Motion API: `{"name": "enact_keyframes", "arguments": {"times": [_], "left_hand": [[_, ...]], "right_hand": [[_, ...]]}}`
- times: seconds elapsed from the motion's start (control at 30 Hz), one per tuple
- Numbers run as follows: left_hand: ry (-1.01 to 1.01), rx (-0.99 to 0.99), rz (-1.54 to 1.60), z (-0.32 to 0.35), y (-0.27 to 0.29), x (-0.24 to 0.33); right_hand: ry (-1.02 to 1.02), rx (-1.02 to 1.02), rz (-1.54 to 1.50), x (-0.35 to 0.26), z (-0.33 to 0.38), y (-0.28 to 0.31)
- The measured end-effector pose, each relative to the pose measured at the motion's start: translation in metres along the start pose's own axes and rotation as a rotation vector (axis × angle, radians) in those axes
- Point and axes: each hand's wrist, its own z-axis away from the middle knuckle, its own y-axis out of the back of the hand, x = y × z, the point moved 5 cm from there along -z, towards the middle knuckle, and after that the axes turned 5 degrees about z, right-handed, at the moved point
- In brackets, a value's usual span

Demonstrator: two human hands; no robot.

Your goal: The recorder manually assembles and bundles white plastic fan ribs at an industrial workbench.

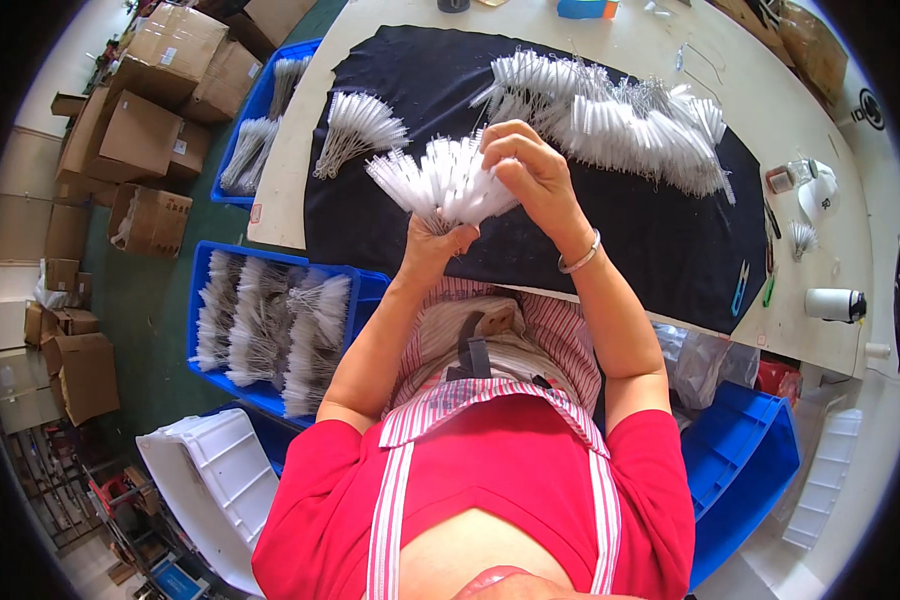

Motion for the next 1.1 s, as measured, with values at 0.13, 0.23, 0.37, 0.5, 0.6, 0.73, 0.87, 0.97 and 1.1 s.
{"name": "enact_keyframes", "arguments": {"times": [0.13, 0.23, 0.37, 0.5, 0.6, 0.73, 0.87, 0.97, 1.1], "left_hand": [[0.016, -0.004, -0.019, 0.0, -0.004, 0.0], [0.08, 0.082, 0.095, 0.002, -0.005, 0.001], [0.027, 0.167, 0.041, -0.001, -0.01, 0.006], [0.012, 0.169, 0.005, -0.002, -0.004, 0.001], [0.186, -0.06, -0.41, 0.0, -0.007, -0.003], [0.361, -0.21, -0.345, 0.012, -0.025, -0.004], [0.432, -0.213, -0.354, 0.027, -0.021, -0.017], [0.473, -0.306, -0.183, 0.04, -0.017, -0.027], [0.496, -0.456, 0.354, 0.042, -0.037, -0.011]], "right_hand": [[-0.018, 0.132, -0.045, 0.008, 0.007, 0.005], [-0.235, 0.202, -0.119, 0.013, 0.009, 0.003], [-0.076, 0.25, -0.012, 0.015, 0.01, 0.007], [-0.073, 0.238, -0.003, 0.02, 0.016, 0.008], [-0.096, 0.235, -0.002, 0.022, 0.014, 0.006], [-0.232, 0.403, 0.295, 0.032, 0.021, 0.006], [-0.578, 0.012, 0.118, 0.041, 0.03, -0.001], [-0.558, -0.073, 0.061, 0.028, 0.03, -0.012], [-0.59, -0.202, -0.139, 0.023, 0.026, -0.025]]}}
